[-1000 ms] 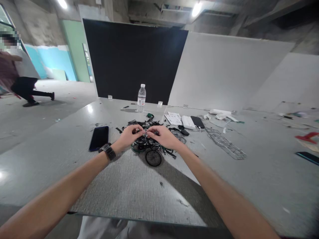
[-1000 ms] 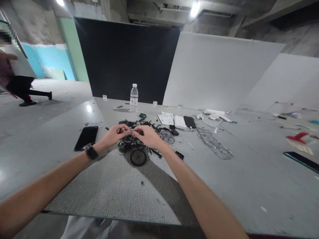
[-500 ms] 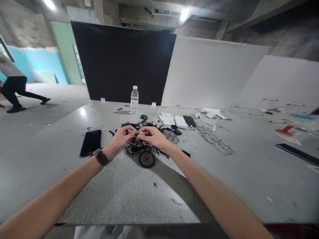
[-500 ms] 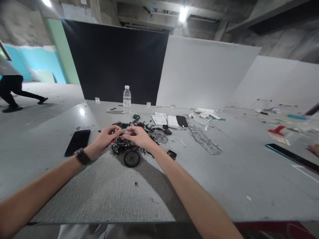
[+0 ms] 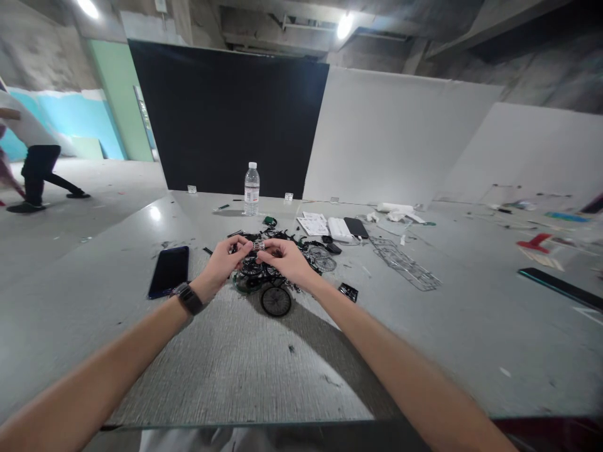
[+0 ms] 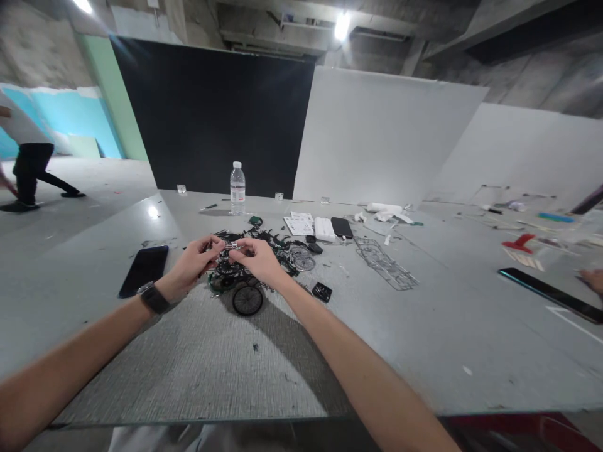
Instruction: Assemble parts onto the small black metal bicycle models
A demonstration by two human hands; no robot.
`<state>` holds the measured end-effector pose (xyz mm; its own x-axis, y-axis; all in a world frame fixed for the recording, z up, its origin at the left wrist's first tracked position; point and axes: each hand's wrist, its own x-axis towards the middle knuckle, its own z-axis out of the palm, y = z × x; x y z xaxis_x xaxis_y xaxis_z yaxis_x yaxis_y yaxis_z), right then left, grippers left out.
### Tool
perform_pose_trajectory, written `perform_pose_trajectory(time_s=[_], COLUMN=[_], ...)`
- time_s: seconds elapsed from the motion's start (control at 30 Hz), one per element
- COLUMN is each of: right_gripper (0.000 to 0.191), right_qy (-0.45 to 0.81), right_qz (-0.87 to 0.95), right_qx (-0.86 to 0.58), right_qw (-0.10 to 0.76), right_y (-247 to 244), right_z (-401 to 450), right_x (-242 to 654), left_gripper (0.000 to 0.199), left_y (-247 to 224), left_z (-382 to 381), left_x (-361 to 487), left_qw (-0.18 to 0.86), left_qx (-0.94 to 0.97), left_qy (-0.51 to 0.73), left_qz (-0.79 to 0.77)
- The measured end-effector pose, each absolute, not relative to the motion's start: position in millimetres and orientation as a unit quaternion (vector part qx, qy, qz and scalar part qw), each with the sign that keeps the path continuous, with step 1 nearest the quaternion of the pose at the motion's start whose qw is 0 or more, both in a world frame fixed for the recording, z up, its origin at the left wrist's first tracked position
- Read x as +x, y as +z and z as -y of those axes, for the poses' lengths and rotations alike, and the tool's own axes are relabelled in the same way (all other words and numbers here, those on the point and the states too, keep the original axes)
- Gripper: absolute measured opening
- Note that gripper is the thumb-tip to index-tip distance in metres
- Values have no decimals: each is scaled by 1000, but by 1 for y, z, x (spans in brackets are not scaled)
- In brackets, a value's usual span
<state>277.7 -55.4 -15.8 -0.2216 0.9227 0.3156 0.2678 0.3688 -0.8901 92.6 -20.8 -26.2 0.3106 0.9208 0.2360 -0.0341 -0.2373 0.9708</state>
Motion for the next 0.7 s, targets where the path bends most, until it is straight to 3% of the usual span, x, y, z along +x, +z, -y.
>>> perform_pose_trajectory(time_s=[0.27,0.5,0.7], right_gripper=[24,9,11], right_qy=[321,181,81], right_qz=[695,740,796], right_qx=[-449,-449,-426], right_qw=[461,467,421], right_y=[-20,-17,-19], right_z=[53,55,58], right_x=[278,281,286], left_gripper=[34,34,29], left_y=[-18,-18,-16], left_z=[28,28,27], left_x=[91,91,91], left_qw=[552,632,643], left_qx=[604,558,543], left_qy=[453,401,388], left_qz=[-353,-358,-376])
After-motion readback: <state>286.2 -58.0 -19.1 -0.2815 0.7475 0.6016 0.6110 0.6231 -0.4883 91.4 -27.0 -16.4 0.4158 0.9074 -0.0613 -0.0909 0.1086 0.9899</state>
